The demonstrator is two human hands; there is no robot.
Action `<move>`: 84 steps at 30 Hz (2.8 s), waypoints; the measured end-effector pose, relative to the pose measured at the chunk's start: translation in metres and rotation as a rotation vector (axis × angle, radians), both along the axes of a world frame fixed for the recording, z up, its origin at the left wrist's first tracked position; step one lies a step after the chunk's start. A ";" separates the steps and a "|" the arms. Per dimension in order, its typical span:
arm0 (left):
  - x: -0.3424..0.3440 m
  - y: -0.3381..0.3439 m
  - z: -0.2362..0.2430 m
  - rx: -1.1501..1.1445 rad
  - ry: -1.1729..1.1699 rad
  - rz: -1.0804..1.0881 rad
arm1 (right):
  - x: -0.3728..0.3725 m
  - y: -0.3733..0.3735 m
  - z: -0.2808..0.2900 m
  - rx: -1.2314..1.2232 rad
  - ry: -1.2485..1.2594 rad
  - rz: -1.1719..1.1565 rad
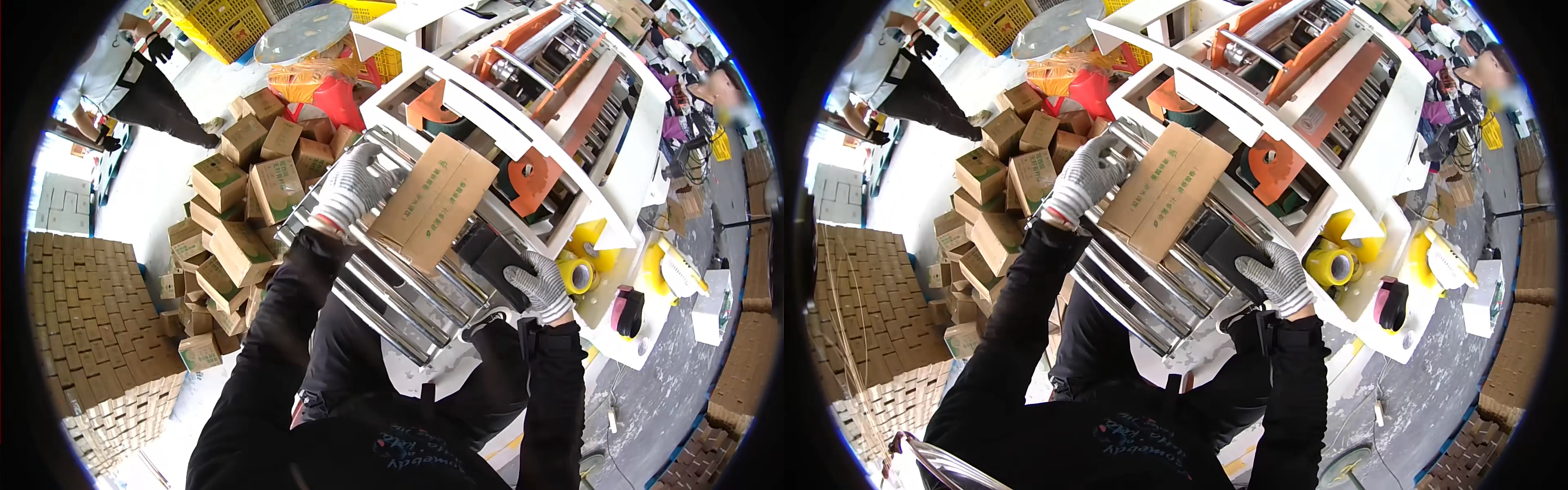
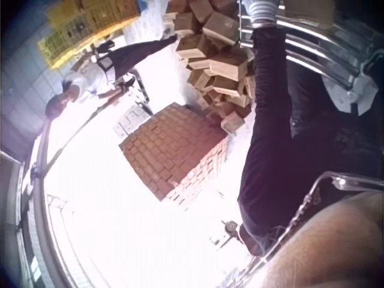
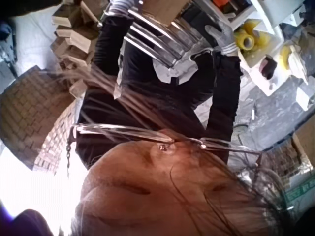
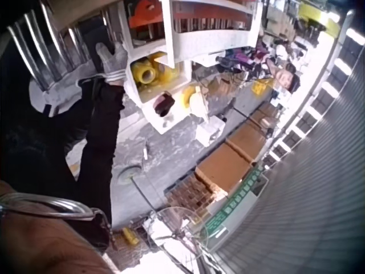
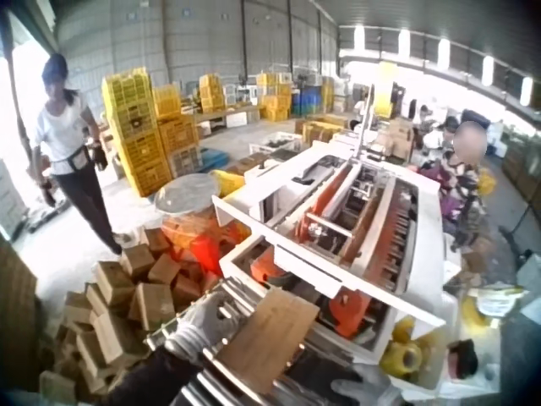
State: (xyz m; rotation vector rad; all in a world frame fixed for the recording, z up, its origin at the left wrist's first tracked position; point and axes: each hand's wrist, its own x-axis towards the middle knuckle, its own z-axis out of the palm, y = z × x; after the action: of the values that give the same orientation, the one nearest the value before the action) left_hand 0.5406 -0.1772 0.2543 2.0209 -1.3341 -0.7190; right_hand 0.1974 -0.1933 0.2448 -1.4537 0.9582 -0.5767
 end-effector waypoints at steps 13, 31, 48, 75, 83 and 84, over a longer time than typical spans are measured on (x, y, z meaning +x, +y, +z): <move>-0.108 0.182 0.053 0.165 -0.638 -0.093 | 0.011 0.121 0.008 -0.180 0.325 0.178; -0.131 0.154 0.061 0.230 -0.577 0.110 | 0.031 0.121 -0.012 -0.408 0.396 0.120; 0.131 0.276 0.079 0.454 -0.729 0.690 | 0.041 0.191 0.025 0.142 0.159 0.116; -0.047 0.098 0.068 0.010 0.657 0.028 | 0.029 0.071 0.105 -0.169 0.243 0.237; 0.021 -0.034 0.072 -0.038 0.583 0.013 | -0.037 -0.013 0.069 -0.249 0.250 0.001; 0.025 -0.044 0.051 -0.013 0.533 0.021 | -0.033 -0.016 0.062 -0.164 0.198 0.003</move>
State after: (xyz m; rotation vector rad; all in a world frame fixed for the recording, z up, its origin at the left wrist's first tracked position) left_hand 0.5656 -0.2214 0.3052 1.6627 -0.9958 -1.1369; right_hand 0.1642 -0.2096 0.3070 -1.6820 1.0828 -0.5262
